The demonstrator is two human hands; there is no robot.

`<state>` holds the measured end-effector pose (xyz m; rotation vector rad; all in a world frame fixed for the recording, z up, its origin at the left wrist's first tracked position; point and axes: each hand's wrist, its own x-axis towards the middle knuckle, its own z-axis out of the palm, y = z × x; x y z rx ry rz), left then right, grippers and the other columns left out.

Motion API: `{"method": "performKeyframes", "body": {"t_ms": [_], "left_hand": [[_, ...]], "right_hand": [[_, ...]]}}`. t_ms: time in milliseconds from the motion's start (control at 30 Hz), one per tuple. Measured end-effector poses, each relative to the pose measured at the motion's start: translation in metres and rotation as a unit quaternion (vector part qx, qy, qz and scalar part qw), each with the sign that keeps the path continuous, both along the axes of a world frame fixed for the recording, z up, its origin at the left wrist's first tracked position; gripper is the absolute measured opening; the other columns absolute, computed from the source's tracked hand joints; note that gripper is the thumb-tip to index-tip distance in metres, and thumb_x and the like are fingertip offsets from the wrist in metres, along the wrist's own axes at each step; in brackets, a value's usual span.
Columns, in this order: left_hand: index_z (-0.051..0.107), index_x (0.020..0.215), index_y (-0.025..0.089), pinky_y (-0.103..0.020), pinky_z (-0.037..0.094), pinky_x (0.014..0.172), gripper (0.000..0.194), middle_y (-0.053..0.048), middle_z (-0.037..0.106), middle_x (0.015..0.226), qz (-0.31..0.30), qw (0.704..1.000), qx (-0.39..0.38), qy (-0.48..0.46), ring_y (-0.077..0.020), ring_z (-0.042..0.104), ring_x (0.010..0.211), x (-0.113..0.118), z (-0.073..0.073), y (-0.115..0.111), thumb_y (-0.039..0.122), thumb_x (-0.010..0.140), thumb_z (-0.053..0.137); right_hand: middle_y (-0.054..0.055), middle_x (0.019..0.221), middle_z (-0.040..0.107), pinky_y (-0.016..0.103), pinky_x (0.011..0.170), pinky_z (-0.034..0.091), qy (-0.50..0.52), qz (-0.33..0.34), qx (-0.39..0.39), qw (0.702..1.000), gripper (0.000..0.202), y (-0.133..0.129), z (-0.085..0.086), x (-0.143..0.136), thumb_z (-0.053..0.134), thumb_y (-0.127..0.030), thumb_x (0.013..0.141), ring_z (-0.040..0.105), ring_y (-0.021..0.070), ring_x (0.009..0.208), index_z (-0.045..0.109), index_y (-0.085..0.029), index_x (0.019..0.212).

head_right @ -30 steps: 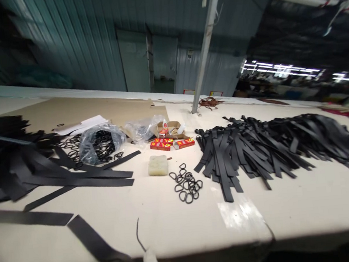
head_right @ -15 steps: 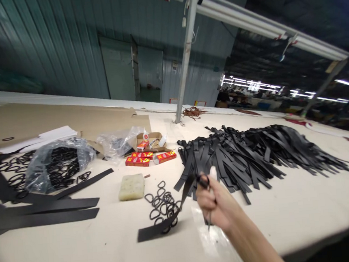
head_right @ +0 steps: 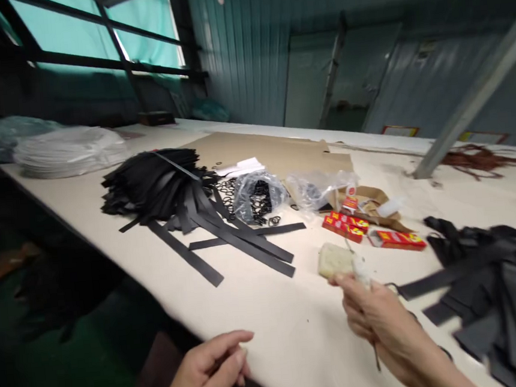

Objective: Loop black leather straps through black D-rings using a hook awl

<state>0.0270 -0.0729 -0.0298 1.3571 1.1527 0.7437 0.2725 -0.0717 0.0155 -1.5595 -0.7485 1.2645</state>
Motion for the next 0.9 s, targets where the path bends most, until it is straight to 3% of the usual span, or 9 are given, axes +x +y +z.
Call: {"method": "performKeyframes", "body": {"t_ms": [67,133,200,300,433,567,700,833,900], "left_hand": [[0.069,0.096,0.014,-0.024,0.049,0.060,0.031,-0.005,0.068,0.066,0.028,0.999,0.020,0.007,-0.0157,0.060,0.061,-0.013,-0.002,0.008,0.034,0.077,0.054],[0.069,0.096,0.015,-0.024,0.049,0.062,0.030,-0.005,0.068,0.068,0.059,0.997,0.039,0.011,-0.0163,0.061,0.064,-0.026,-0.005,0.015,0.033,0.078,0.053],[0.069,0.095,0.016,-0.024,0.049,0.062,0.029,-0.005,0.069,0.069,0.078,0.995,0.053,0.015,-0.0163,0.061,0.063,-0.036,-0.008,0.022,0.033,0.078,0.053],[0.069,0.092,0.015,-0.023,0.047,0.057,0.028,-0.005,0.068,0.065,0.092,0.994,0.057,0.012,-0.0154,0.059,0.058,-0.046,-0.012,0.030,0.032,0.079,0.051],[0.068,0.094,0.013,-0.024,0.045,0.057,0.027,-0.003,0.065,0.063,0.080,0.996,0.012,-0.040,-0.0143,0.059,0.056,-0.049,-0.014,0.036,0.029,0.078,0.053],[0.067,0.090,0.009,-0.022,0.041,0.050,0.030,0.000,0.060,0.057,0.103,0.977,-0.094,-0.162,-0.0114,0.056,0.050,-0.042,-0.010,0.041,0.033,0.071,0.064],[0.063,0.084,0.006,-0.026,0.046,0.055,0.036,-0.007,0.065,0.064,0.097,0.930,-0.224,-0.273,-0.0162,0.064,0.057,-0.032,-0.002,0.045,0.041,0.072,0.063],[0.058,0.086,0.009,-0.031,0.051,0.071,0.027,-0.013,0.068,0.078,0.114,0.858,-0.313,-0.391,-0.0187,0.067,0.068,-0.020,0.003,0.054,0.034,0.078,0.060],[0.058,0.084,0.009,-0.030,0.051,0.075,0.023,-0.013,0.068,0.080,0.126,0.848,-0.312,-0.409,-0.0177,0.067,0.072,-0.013,0.003,0.062,0.032,0.082,0.056]], "right_hand": [[-0.011,0.047,0.021,0.018,0.035,0.019,-0.174,0.108,-0.012,0.979,0.031,0.022,-0.009,-0.034,0.046,-0.048,0.080,0.020,0.0064,0.037,0.049,-0.018,0.079],[-0.008,0.045,0.031,0.022,0.040,0.028,-0.291,0.162,0.004,0.943,0.028,0.047,-0.018,-0.061,0.043,-0.044,0.082,0.034,0.0105,0.039,0.052,-0.018,0.078],[-0.002,0.054,0.048,0.027,0.051,0.036,-0.367,0.181,0.032,0.912,0.017,0.070,-0.026,-0.077,0.049,-0.034,0.078,0.050,0.0163,0.053,0.055,-0.018,0.075],[0.007,0.074,0.062,0.032,0.063,0.037,-0.483,0.195,0.056,0.852,0.009,0.094,-0.033,-0.087,0.049,-0.021,0.076,0.058,0.0254,0.075,0.057,-0.019,0.079],[0.011,0.075,0.064,0.033,0.058,0.035,-0.592,0.225,0.057,0.771,0.014,0.104,-0.035,-0.087,0.044,-0.010,0.073,0.060,0.0284,0.071,0.055,-0.018,0.071],[0.009,0.083,0.065,0.030,0.058,0.036,-0.648,0.264,0.078,0.710,0.017,0.104,-0.032,-0.084,0.043,-0.007,0.072,0.061,0.0245,0.072,0.054,-0.019,0.075],[0.005,0.082,0.065,0.029,0.057,0.039,-0.657,0.293,0.099,0.687,0.017,0.090,-0.031,-0.076,0.043,-0.012,0.074,0.062,0.0230,0.071,0.054,-0.021,0.083],[0.001,0.069,0.061,0.026,0.049,0.038,-0.645,0.368,0.209,0.636,0.021,0.046,-0.027,-0.075,0.043,-0.007,0.068,0.059,0.0185,0.056,0.051,-0.023,0.079],[0.000,0.065,0.058,0.024,0.045,0.037,-0.615,0.402,0.263,0.625,0.024,0.018,-0.019,-0.080,0.041,-0.003,0.067,0.057,0.0172,0.052,0.049,-0.024,0.076]]}}
